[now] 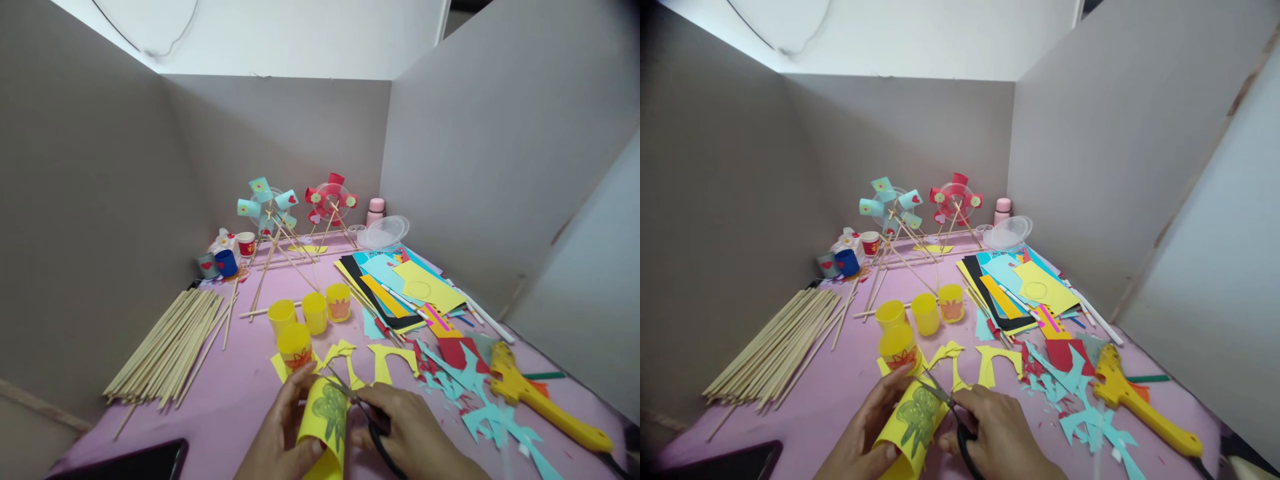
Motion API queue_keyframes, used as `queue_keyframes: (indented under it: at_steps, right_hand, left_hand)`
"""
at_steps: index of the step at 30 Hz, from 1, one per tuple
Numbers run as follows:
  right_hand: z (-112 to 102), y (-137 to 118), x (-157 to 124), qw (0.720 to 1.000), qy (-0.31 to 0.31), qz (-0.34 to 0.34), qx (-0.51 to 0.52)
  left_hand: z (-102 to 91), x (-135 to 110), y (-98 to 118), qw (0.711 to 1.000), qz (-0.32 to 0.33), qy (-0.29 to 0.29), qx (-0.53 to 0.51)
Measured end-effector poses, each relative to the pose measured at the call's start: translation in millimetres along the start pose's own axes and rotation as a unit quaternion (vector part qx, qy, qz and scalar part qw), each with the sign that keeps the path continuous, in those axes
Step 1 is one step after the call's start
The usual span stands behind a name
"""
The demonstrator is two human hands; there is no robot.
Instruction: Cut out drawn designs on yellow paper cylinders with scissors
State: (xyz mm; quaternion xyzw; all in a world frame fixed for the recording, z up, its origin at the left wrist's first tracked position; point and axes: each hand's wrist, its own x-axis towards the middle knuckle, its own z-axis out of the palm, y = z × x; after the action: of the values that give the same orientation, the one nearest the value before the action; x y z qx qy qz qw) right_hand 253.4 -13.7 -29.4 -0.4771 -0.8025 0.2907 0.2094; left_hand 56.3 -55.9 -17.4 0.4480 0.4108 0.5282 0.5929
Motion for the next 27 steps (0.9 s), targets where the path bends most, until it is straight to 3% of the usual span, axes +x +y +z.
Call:
queue_keyframes:
  at_steps: [13,21,27]
  right_hand:
    - [0,4,3,1.0,-0.003,0.007,0.014]
    - [1,3,2,0.998,0.034,0.037,0.041]
    - [1,-8,2,0.999,0.018,0.03,-0.001]
  left_hand:
    - [-3.5,2,-3,1.0,-0.02,-0.004,0.001]
    - [-1.0,5,2,0.993,0.02,0.083,-0.082]
    - [-3.7,7,-8,0.988,0.017,0.092,-0.123]
